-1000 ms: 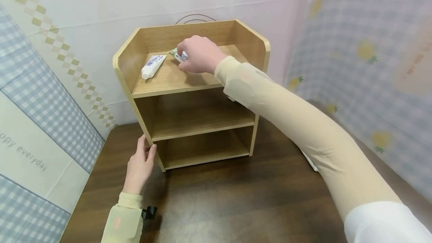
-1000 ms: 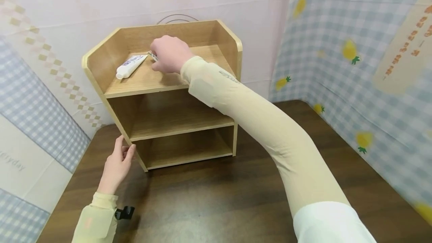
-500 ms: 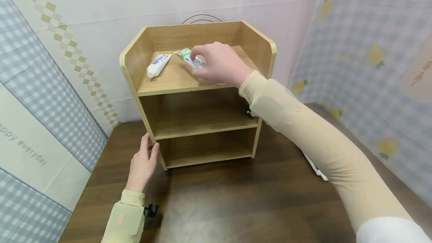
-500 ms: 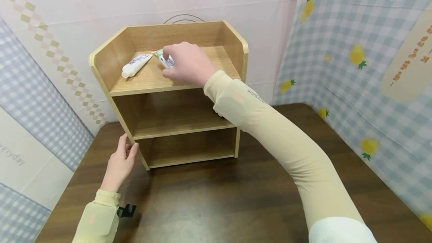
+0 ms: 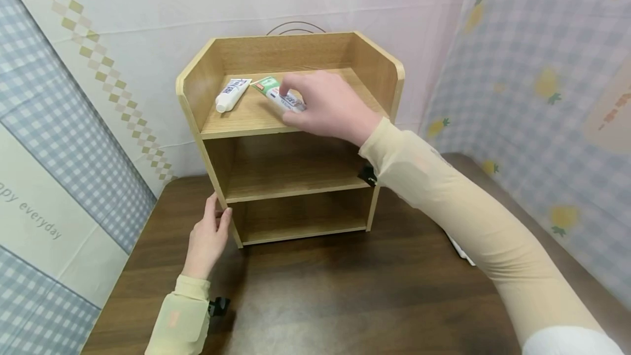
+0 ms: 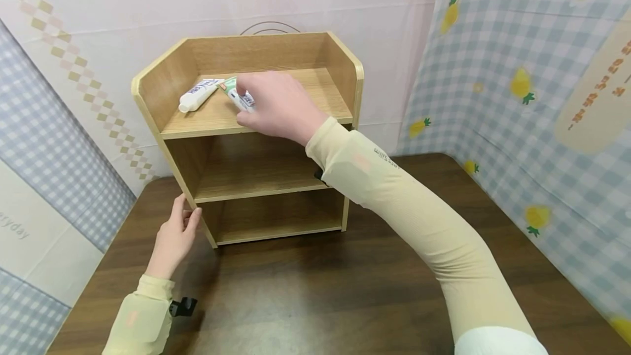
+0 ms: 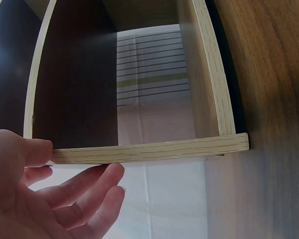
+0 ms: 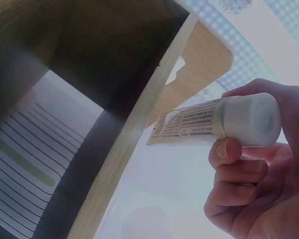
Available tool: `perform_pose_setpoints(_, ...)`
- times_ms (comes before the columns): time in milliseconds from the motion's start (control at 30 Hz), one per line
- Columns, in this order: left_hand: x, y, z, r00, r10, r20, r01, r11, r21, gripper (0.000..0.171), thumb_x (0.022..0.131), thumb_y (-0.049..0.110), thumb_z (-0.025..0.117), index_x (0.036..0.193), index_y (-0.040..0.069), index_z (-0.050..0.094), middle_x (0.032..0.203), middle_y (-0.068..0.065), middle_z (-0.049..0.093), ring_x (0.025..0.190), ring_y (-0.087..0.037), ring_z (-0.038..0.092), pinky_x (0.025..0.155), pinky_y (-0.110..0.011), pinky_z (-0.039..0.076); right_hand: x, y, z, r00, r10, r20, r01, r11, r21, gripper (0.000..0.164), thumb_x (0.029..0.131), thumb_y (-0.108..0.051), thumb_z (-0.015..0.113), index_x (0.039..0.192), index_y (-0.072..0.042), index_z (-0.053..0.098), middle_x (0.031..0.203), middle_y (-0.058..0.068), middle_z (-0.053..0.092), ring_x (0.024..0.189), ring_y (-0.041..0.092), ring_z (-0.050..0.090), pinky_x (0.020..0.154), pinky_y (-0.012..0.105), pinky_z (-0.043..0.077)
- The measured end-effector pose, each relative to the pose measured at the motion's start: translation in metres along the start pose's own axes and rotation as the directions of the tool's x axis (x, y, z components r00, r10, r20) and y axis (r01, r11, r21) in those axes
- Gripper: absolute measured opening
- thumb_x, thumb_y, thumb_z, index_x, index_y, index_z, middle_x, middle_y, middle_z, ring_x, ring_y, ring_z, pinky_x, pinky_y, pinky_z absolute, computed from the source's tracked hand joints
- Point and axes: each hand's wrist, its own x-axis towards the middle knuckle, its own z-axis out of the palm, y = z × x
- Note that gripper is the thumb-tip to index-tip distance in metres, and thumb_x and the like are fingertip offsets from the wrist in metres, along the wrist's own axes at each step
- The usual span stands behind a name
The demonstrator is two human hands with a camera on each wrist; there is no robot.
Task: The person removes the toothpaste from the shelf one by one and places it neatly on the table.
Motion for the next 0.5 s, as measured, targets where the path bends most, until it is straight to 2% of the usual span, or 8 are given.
perform_pose_setpoints(233, 0.001, 0.0, 0.0, 1.0, 0.007, -0.011, -0.006, 1.0, 0.005, 0.045, 0.095, 0.036, 0.037, 0.137, 0.024, 0.026, 0.102, -0.016, 0.065, 0.084, -0.029, 0.065, 0.068, -0.046, 0.046, -0.015, -0.004, -0.003, 1.0, 0.002, 0.006, -0.002, 1.0, 0.012, 0.026, 0.076, -0.026, 0.057, 0.101, -0.017, 0.057, 0.073, 0.002, 0.059, 0.064, 0.018, 0.049, 0.056, 0.028, 0.036)
perform_pose_setpoints(500, 0.001, -0.002, 0.001, 1.0, 0.011, -0.018, -0.011, 1.0, 0.009, 0.045, 0.095, 0.036, 0.038, 0.137, 0.024, 0.027, 0.101, -0.015, 0.066, 0.083, -0.028, 0.065, 0.069, -0.046, 0.046, -0.037, -0.004, -0.005, 0.999, -0.014, -0.03, 0.015, 1.0, 0.025, 0.026, 0.075, -0.024, 0.056, 0.1, -0.02, 0.058, 0.063, -0.001, 0.054, 0.056, 0.016, 0.045, 0.052, 0.026, 0.034)
